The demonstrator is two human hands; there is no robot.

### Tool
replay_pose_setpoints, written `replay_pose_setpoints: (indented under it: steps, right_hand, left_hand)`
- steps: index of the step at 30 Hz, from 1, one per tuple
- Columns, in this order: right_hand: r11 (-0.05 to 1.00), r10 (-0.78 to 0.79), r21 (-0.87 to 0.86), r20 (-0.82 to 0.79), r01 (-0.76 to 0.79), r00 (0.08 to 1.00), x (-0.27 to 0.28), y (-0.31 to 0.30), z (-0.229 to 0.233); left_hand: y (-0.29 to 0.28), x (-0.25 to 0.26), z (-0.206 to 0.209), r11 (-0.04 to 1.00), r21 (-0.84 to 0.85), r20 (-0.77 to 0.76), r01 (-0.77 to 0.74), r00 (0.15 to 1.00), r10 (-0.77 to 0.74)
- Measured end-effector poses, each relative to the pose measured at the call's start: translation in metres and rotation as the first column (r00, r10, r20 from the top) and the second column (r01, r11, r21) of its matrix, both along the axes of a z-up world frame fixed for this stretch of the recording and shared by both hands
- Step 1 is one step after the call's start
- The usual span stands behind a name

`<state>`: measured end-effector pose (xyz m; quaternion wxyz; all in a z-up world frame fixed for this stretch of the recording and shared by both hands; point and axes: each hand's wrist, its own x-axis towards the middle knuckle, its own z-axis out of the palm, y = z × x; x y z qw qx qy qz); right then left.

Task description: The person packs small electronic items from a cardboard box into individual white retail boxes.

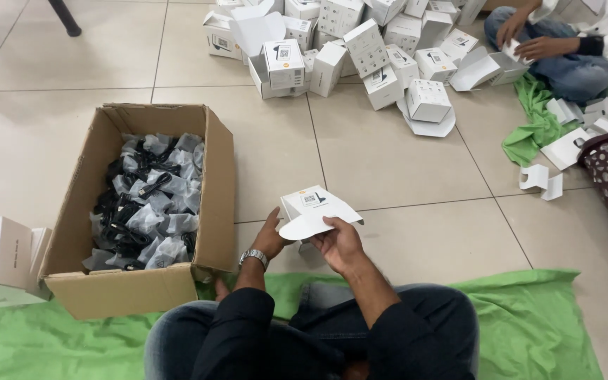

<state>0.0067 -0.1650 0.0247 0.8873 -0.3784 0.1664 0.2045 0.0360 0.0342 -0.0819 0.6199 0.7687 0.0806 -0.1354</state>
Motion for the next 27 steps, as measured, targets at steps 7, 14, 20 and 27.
replay_pose_setpoints:
  steps: [7, 14, 20, 27]
  right_hand:
    - [0.989, 0.110, 0.093, 0.048, -0.115, 0.993, 0.025, 0.031, 0.041]
    - [0.689, 0.518, -0.713, 0.361, -0.128, 0.776, 0.060, 0.020, 0.043]
    - [-0.391, 0.872, -0.892, -0.280, 0.228, 0.401, 0.035, 0.008, 0.004]
    - [-0.464, 0.832, -0.836, -0.298, 0.293, 0.468, 0.037, -0.011, -0.012]
  left_hand:
    - [-0.012, -0.006, -0.002, 0.993, 0.086, 0.294, 0.076, 0.951, -0.098]
    - [-0.008, -0.008, -0.016, 0.921, 0.378, 0.055, -0.092, 0.996, 0.077]
    - [-0.008, -0.004, -0.013, 0.930, 0.350, 0.001, -0.109, 0.993, 0.116]
    - [-0.003, -0.005, -0.005, 0.920, 0.391, -0.059, -0.029, 0.997, 0.057]
